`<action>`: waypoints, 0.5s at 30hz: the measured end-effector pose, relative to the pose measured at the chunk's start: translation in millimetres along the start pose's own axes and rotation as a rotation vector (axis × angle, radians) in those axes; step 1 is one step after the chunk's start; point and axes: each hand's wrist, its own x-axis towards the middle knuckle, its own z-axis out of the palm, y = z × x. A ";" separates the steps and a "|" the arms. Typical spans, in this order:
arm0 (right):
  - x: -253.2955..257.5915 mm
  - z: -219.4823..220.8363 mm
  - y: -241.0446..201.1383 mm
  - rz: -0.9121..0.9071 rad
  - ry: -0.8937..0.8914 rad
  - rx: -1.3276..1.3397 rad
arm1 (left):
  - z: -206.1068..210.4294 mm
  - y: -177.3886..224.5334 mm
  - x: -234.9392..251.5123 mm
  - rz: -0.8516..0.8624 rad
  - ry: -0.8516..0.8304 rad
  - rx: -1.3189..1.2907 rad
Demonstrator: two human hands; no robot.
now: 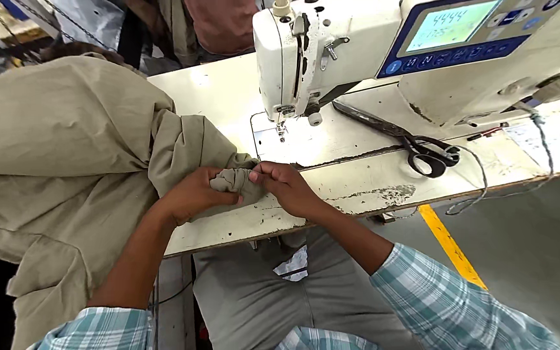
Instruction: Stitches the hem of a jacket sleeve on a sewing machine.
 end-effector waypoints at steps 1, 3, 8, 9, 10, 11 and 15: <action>1.2 -0.2 -0.1 -0.004 0.007 -0.007 | -1.1 -1.0 0.8 0.010 -0.006 -0.009; 3.0 0.7 1.3 -0.017 0.027 -0.025 | -2.9 -3.6 2.6 0.019 -0.024 -0.030; 4.1 2.4 3.3 -0.045 0.027 -0.075 | -3.5 -8.2 4.3 0.024 -0.017 -0.084; 4.2 2.1 4.4 -0.056 0.029 -0.074 | -2.1 -10.7 4.6 0.048 -0.004 -0.070; 2.7 2.1 5.3 -0.070 0.041 -0.052 | 1.3 -15.7 2.8 0.102 0.026 -0.012; -0.6 2.7 5.2 -0.089 0.064 -0.009 | 8.1 -22.4 -3.1 0.198 0.087 0.123; -23.0 -7.3 4.3 -0.234 0.241 0.020 | 66.2 -35.5 -56.1 0.606 0.335 0.789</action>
